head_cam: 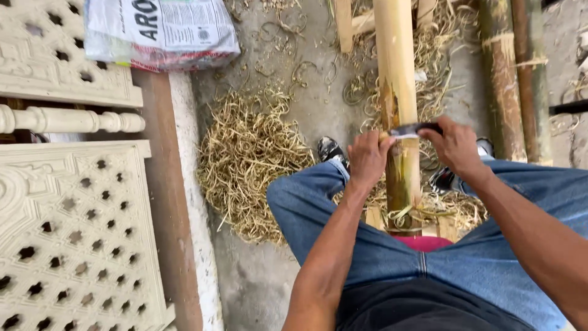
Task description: Shaving the outer layer of a bamboo pole using a curved blade.
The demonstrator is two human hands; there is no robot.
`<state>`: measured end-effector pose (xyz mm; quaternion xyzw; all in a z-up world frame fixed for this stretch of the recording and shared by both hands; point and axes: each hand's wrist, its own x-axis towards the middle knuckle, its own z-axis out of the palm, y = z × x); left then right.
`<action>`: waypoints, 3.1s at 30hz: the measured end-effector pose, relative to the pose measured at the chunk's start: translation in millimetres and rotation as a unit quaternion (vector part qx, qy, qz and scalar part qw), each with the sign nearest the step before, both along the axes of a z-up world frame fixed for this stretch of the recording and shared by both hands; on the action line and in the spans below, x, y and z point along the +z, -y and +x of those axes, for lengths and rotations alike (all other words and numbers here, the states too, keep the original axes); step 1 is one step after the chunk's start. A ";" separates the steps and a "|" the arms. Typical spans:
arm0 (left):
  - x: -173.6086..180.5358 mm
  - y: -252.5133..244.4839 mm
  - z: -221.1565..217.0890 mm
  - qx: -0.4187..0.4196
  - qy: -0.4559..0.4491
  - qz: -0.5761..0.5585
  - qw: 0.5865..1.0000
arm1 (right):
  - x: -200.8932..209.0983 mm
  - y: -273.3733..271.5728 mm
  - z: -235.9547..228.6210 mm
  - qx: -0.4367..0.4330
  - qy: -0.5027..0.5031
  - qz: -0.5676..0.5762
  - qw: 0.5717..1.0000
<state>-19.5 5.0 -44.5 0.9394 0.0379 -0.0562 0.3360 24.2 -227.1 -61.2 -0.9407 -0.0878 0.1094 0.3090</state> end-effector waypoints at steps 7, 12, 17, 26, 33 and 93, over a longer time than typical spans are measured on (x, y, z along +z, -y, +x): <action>11.1 -10.4 -63.4 -0.084 -0.091 -0.051 0.991 | -3.1 22.3 -54.6 0.027 -0.345 -0.029 0.938; 0.0 -6.7 5.6 -0.017 -0.025 -0.020 0.999 | 3.3 -6.4 9.0 0.008 -0.069 -0.036 0.997; -11.2 -6.9 -9.1 0.020 0.069 -0.008 0.997 | 2.9 -4.7 -3.8 0.020 0.059 -0.034 0.997; -1.2 -4.8 9.5 0.031 0.039 -0.033 0.998 | -13.5 6.1 14.5 0.035 0.006 -0.055 0.998; -11.8 -7.6 -31.4 0.004 -0.090 -0.072 0.993 | 16.7 0.6 -6.7 0.002 -0.213 -0.032 0.976; 39.8 6.8 -12.9 -0.071 0.145 0.071 0.984 | 14.2 6.1 -9.8 0.037 -0.071 -0.020 0.997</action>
